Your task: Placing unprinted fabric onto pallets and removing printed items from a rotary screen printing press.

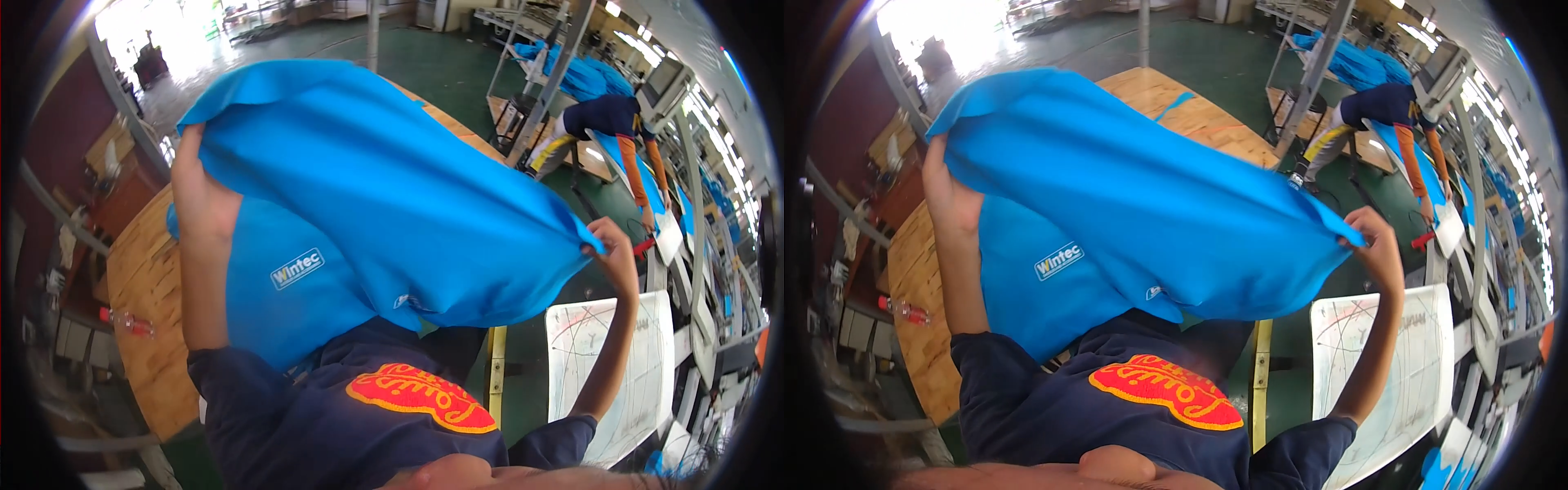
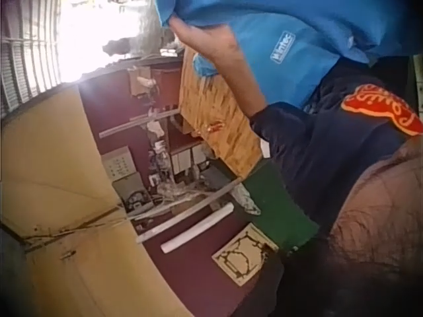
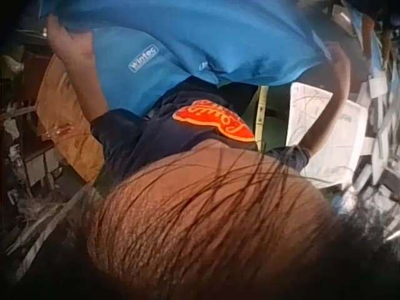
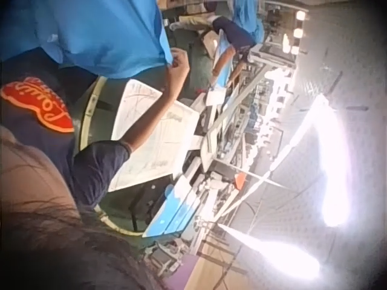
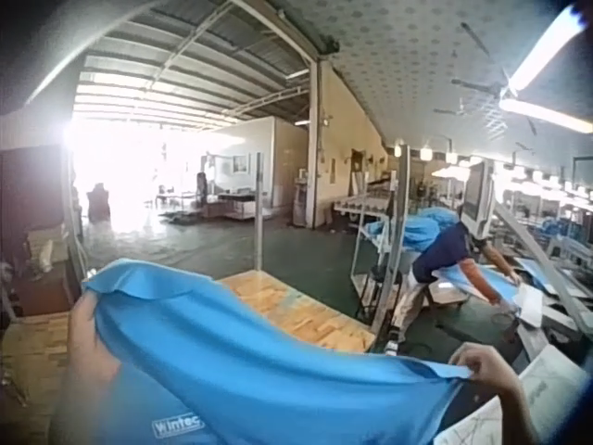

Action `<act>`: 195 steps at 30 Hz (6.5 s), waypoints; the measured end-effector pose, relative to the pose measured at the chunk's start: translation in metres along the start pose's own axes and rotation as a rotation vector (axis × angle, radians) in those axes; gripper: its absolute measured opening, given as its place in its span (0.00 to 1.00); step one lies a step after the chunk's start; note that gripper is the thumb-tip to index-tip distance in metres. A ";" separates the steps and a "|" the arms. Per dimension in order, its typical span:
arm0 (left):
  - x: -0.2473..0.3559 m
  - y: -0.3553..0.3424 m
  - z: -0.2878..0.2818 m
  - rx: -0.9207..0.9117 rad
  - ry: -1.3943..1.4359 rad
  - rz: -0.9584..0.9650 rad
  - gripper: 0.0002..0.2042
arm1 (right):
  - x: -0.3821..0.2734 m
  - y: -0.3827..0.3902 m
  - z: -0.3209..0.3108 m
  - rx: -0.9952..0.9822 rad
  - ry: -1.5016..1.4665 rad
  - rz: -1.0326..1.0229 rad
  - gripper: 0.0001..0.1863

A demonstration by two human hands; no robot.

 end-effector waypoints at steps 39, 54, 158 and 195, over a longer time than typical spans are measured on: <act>0.161 -0.063 -0.380 0.431 -0.075 0.133 0.18 | -0.198 -0.204 0.222 0.320 0.319 -0.387 0.08; 0.142 -0.072 -0.496 0.401 0.172 0.223 0.12 | -0.225 -0.184 0.304 0.349 0.087 -0.504 0.09; 0.052 0.310 -0.297 0.561 -1.930 -0.202 0.17 | 0.003 0.023 0.386 -0.175 -0.511 0.259 0.15; 0.003 0.349 -0.365 0.716 -0.643 -0.101 0.06 | -0.008 0.052 0.393 -0.327 -1.051 0.478 0.22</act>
Point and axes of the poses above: each hand's wrist, its own y-axis away from the middle knuckle, its own z-axis out of the palm, x = y × z, the point moved 10 cm from there along -y, towards the middle knuckle, and after that the axes turned 14 degrees about y, right-handed, at the moved point
